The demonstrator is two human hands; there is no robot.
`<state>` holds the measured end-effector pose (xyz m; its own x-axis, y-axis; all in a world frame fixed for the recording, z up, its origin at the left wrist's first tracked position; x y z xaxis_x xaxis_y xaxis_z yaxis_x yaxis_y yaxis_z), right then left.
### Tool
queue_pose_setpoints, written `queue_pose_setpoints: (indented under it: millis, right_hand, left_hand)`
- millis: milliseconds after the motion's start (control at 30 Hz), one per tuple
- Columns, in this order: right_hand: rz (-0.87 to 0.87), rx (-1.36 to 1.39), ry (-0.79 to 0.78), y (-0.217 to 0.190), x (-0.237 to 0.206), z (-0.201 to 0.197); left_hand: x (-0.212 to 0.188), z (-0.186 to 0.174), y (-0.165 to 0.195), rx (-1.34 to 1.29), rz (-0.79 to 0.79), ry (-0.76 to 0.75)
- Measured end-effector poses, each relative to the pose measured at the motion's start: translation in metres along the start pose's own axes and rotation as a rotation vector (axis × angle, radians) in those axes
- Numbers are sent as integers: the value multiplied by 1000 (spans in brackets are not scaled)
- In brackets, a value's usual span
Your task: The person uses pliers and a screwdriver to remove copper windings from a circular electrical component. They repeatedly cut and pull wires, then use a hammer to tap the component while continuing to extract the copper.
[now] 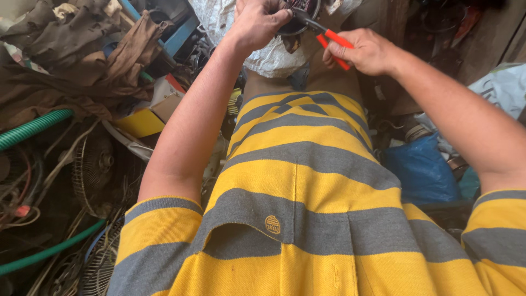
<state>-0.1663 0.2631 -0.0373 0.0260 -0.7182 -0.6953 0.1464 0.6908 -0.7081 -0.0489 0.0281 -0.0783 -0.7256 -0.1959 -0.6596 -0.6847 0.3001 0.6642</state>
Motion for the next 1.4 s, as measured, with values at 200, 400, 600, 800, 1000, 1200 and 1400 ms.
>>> queue_pose_setpoints:
  millis: [200,400,600,800,1000,1200,1400]
  right_hand:
    - [188,-98,29,-3,-1,3]
    - [189,-76,54,4,2,5]
    - [138,38,-20,-2,4,-2]
    - [206,-128,52,-8,0,2]
    - [179,-35,11,-6,3,-6]
    - [169,-231,201,-8,-6,20]
    - [207,-302,247,-7,-6,27]
  left_hand:
    - [1,0,-1,-57,46,17]
    - [0,0,-4,-42,9,-38]
    - [0,2,-6,-121,141,-13]
    - [1,2,-6,-113,78,-51]
    - [0,-1,0,-37,57,-44]
    - [4,-2,-8,-137,-51,-65]
    - [11,-7,-2,137,23,69]
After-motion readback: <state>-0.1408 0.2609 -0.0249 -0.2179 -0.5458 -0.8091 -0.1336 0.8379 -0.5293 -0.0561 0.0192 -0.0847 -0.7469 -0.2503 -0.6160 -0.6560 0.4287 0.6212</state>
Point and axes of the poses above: each hand's wrist, its own x-axis towards the middle knuckle, its own z-axis out of the palm, y = z × x, the point moved 4 cm from there along x, towards the middle knuckle, and after that the axes turned 1 degree about z, right-handed, at the moved point
